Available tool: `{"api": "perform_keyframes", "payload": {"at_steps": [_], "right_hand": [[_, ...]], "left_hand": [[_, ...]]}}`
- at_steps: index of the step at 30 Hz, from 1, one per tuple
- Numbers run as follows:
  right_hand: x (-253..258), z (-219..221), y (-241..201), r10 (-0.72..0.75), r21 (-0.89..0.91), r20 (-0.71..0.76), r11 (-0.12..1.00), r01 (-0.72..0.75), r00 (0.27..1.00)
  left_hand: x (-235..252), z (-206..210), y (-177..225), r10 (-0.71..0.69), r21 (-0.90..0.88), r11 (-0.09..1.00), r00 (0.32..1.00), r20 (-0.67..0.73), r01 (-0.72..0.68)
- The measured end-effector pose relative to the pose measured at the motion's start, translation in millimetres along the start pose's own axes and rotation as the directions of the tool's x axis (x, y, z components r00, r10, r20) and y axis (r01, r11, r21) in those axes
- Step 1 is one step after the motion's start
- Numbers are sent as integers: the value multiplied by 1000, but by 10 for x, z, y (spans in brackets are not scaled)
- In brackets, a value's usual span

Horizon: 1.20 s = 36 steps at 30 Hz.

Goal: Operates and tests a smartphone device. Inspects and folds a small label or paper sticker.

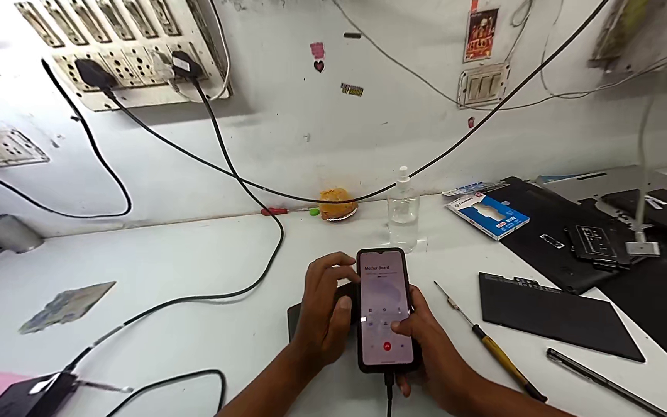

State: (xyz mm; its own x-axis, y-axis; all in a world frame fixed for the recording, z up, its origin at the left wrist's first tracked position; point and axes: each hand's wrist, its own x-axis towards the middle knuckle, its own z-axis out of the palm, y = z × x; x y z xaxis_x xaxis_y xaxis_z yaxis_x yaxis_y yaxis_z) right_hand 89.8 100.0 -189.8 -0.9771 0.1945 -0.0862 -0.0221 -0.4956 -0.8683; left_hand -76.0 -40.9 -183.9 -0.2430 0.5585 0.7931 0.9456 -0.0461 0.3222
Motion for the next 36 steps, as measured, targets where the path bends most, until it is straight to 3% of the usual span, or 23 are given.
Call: {"api": "perform_keyframes", "payload": {"at_steps": [4,8,23,29,36], "right_hand": [[-8,8,15,4,10,-1,1000,-4,1000],[-11,10,51,-15,26,32,1000,14,999],[-35,57,44,-1,-31,-84,1000,-1,996],[-44,78,34,-27,-119,-50,993,21,998],[-48,60,56,-40,-61,-58,997,36,998]], "left_hand": [[-50,96,37,-182,-146,972,983,28,184],[-56,80,63,-277,-155,944,956,101,290],[-39,45,85,-197,-164,964,977,82,208],[-31,41,92,-180,-172,966,981,73,191],[-30,47,105,-217,-179,956,970,106,234]]}}
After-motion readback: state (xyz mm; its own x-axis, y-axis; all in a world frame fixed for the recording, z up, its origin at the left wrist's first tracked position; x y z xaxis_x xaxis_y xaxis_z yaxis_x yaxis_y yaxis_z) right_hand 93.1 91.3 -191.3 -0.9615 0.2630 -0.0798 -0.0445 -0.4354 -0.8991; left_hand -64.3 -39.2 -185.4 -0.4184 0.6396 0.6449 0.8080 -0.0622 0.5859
